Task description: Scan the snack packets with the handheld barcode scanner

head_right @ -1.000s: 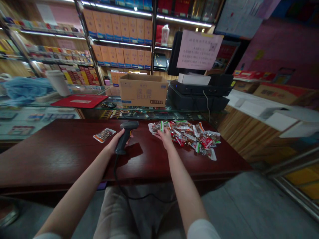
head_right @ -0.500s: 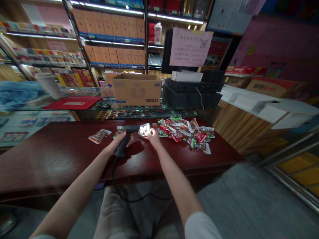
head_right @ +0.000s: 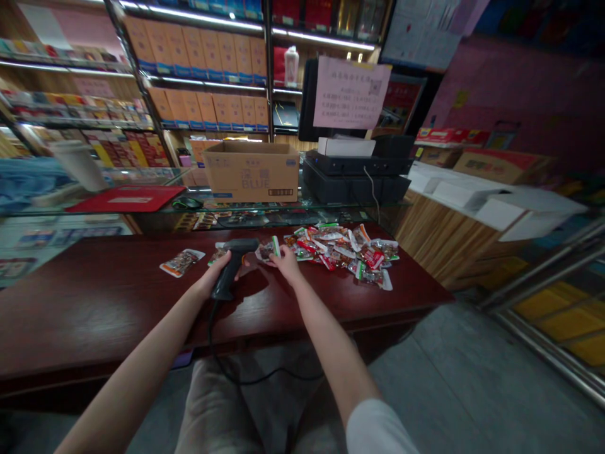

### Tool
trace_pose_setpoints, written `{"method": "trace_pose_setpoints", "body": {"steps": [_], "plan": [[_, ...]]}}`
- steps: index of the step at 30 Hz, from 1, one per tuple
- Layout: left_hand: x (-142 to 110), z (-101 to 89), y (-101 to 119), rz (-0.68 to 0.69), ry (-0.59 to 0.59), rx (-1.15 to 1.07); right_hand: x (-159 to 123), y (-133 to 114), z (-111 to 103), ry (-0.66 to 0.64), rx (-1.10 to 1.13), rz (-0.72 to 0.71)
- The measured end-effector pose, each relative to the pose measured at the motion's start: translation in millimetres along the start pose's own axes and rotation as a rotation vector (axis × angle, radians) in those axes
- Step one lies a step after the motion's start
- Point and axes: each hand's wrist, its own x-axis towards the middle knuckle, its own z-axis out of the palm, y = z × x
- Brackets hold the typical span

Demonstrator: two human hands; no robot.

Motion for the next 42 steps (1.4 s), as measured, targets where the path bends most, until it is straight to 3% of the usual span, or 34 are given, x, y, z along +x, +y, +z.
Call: {"method": "trace_pose_setpoints", "body": {"steps": [6, 10, 13, 15, 17, 20, 24, 29, 33, 37, 39, 42], "plan": [[3, -4.9, -2, -0.003, 0.04, -0.045, -5, -11, -7, 0.1, 0.086, -0.121], [3, -8.0, 0, -0.013, 0.066, -0.056, -8, -36, -30, 0.16, -0.032, -0.244], [3, -10.6, 1, 0.003, 0.095, -0.067, -6, -72, -66, 0.317, -0.334, -0.356], [3, -12.1, 1, 0.004, 0.092, -0.084, -3, -101, -94, 0.429, -0.684, -0.4], [3, -12.8, 1, -0.004, 0.083, -0.105, 0, -127, -122, 0.516, -1.037, -0.349], [2, -11.8, 2, -0.012, 0.065, -0.123, 7, -149, -151, 0.511, -1.385, -0.173], [1, -9.7, 4, -0.002, 0.036, -0.134, 13, -147, -164, 0.415, -1.632, -0.054], [-3, -10.7, 8, -0.006, 0.047, -0.158, 10, -128, -159, 0.408, -1.701, -0.142], [-7, -12.8, 17, -0.004, 0.141, -0.215, 1, -120, -152, 0.529, -1.657, -0.236], [-13, -21.0, 29, 0.11, 0.28, -0.309, -12, -112, -121, 0.635, -1.556, -0.411], [-15, -29.0, 33, 0.153, 0.346, -0.338, -19, -101, -91, 0.558, -1.488, -0.479], [-17, -40.6, 35, 0.165, 0.396, -0.364, -22, -71, -30, 0.209, -1.363, -0.468]]}}
